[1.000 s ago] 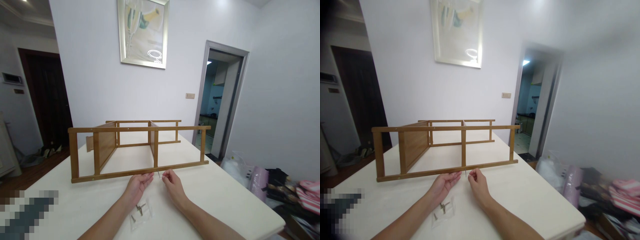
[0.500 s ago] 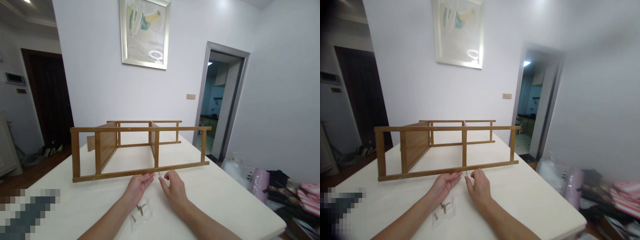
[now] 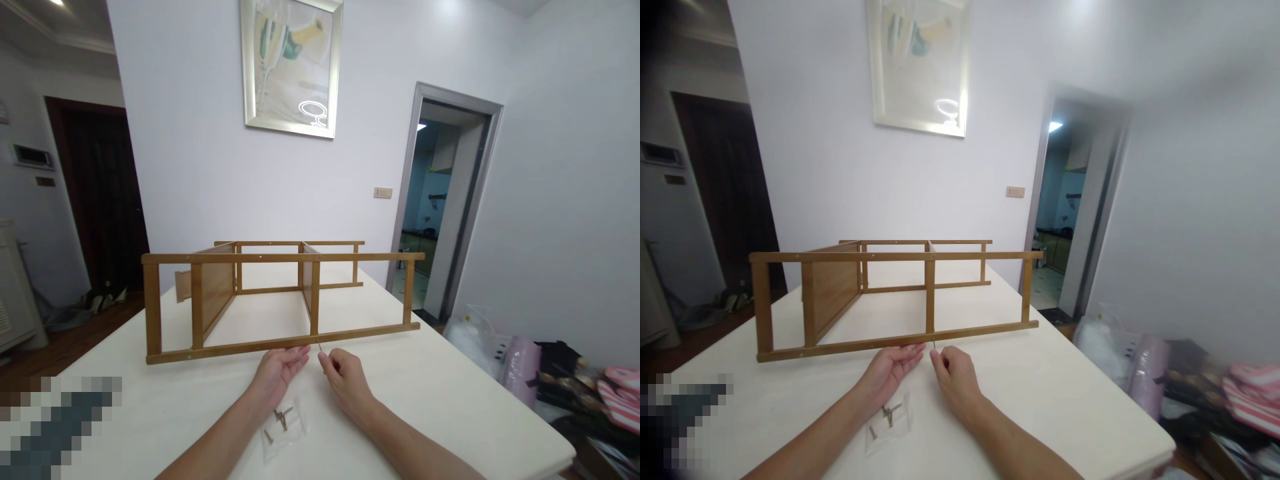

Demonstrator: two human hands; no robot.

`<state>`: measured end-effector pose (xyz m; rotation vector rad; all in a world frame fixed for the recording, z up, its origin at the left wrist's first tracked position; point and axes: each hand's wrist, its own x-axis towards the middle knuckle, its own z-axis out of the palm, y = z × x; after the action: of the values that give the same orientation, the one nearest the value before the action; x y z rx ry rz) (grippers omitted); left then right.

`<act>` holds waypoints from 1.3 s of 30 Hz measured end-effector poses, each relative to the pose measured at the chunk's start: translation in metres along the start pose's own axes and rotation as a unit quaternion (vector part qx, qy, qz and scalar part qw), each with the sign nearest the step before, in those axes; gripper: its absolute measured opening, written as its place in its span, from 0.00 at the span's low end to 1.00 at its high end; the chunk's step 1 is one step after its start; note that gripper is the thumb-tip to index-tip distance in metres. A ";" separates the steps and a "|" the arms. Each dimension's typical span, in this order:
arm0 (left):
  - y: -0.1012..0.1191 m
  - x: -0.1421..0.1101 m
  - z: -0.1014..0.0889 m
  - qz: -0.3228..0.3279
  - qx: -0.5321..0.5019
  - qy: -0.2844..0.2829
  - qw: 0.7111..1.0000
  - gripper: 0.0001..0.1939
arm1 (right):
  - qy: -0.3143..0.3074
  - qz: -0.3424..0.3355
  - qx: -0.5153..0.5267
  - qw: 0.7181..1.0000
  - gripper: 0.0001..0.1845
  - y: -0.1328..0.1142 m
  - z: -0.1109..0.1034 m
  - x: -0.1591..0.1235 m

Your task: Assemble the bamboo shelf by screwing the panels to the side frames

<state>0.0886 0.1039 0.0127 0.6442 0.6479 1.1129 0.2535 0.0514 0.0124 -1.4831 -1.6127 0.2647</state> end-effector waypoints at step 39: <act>0.000 0.002 -0.002 -0.005 -0.012 -0.011 1.000 0.09 | 0.039 -0.113 -0.047 0.992 0.11 0.002 0.001 -0.008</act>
<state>0.0876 0.1056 0.0112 0.6317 0.6182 1.1014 0.2532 0.0450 0.0070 -1.3491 -1.7318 0.0040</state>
